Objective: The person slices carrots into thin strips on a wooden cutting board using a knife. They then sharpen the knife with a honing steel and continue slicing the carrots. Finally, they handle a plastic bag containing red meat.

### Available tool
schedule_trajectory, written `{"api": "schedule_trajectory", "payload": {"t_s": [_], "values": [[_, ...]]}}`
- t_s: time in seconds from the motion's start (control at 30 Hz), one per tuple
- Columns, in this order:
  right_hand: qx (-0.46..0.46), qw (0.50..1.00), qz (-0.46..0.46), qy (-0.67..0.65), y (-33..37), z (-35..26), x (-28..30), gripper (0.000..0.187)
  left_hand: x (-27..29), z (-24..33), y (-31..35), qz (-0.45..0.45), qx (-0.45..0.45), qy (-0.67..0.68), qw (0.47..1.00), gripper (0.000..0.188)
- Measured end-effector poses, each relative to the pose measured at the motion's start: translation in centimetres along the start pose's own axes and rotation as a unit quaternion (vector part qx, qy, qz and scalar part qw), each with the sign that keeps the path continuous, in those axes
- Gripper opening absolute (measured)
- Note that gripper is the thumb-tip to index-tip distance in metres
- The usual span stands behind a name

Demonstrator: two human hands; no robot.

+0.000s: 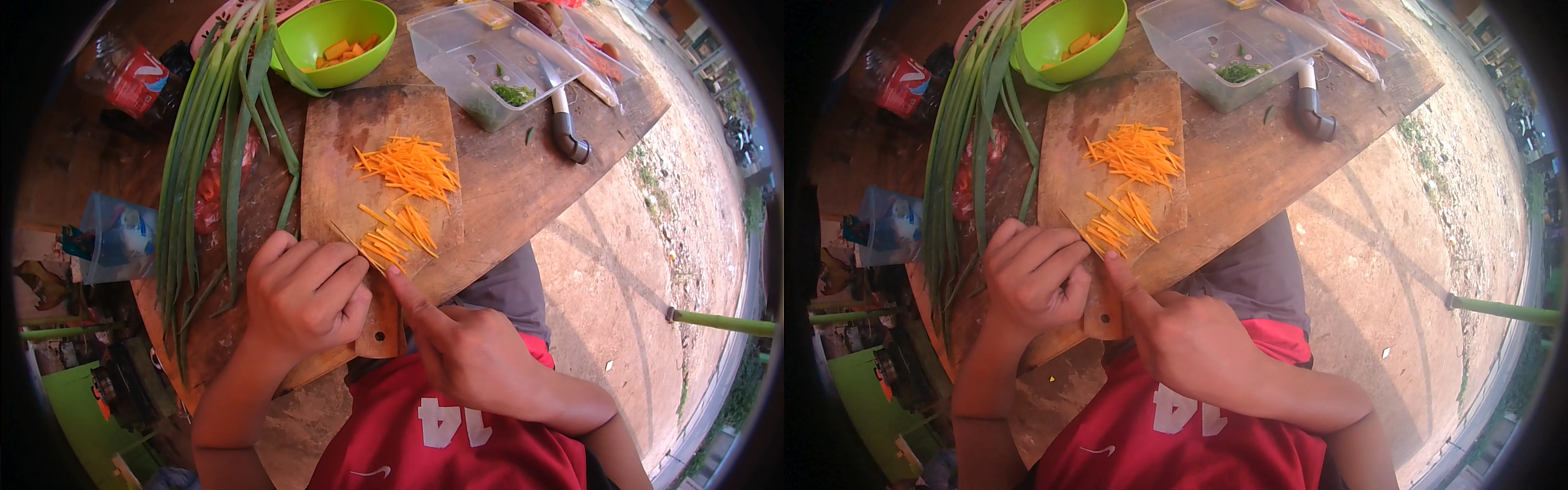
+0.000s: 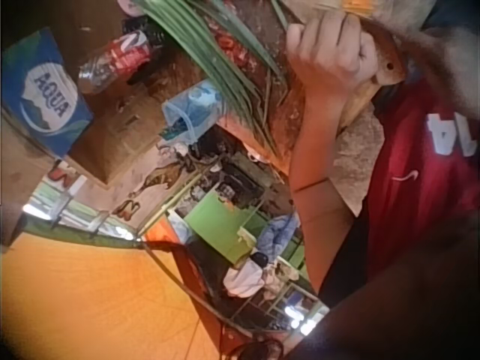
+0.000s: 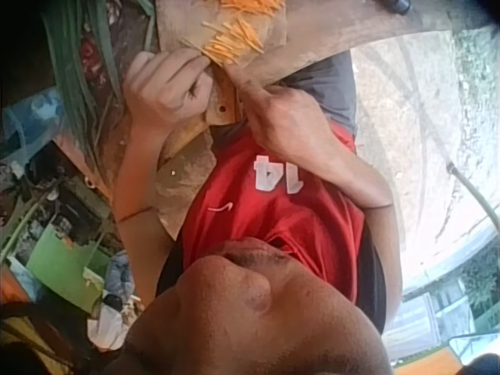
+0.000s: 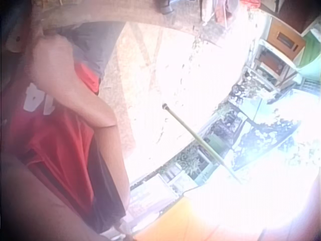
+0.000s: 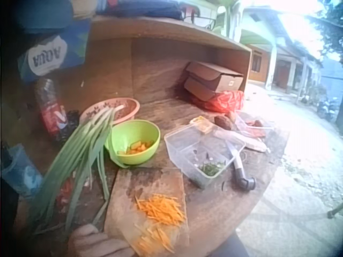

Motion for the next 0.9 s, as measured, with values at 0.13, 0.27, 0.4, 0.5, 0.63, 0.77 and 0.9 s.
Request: {"api": "schedule_trajectory", "payload": {"t_s": [0.13,0.27,0.4,0.5,0.63,0.77,0.9], "values": [[0.001,1.000,-0.015,0.022,-0.1,-0.1,0.0,0.077,-0.1,-0.1,0.1,0.005,-0.003,0.009,1.000,0.024],[0.012,0.999,-0.019,0.046,-0.3,-0.2,0.1,0.080,0.1,0.0,0.0,0.010,-0.006,0.012,1.000,0.025],[0.008,0.997,-0.027,0.078,-0.5,-0.4,0.0,0.081,-0.1,-0.1,0.1,0.011,-0.005,0.012,1.000,0.023],[0.005,0.995,-0.039,0.094,-0.8,-0.5,0.1,0.081,0.0,0.0,0.1,0.010,-0.005,0.005,1.000,0.022],[0.005,0.996,-0.027,0.088,-1.0,-0.4,-0.1,0.081,0.0,0.1,0.0,0.013,-0.008,-0.003,1.000,0.021],[0.004,0.996,-0.031,0.082,-1.5,-0.2,-0.4,0.081,-0.1,0.0,0.2,0.015,0.002,-0.008,1.000,0.020],[0.003,0.995,-0.035,0.092,-1.6,-0.3,-0.3,0.082,-0.2,-0.2,0.1,0.028,0.002,0.012,1.000,0.021]]}}
Point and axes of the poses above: each hand's wrist, its own y-axis away from the middle knuckle, its own x-axis out of the back of the hand, z = x × y, the point moved 4 cm from there along -y, towards the middle knuckle, and after that the axes turned 5 degrees about y, right-handed, at the moved point
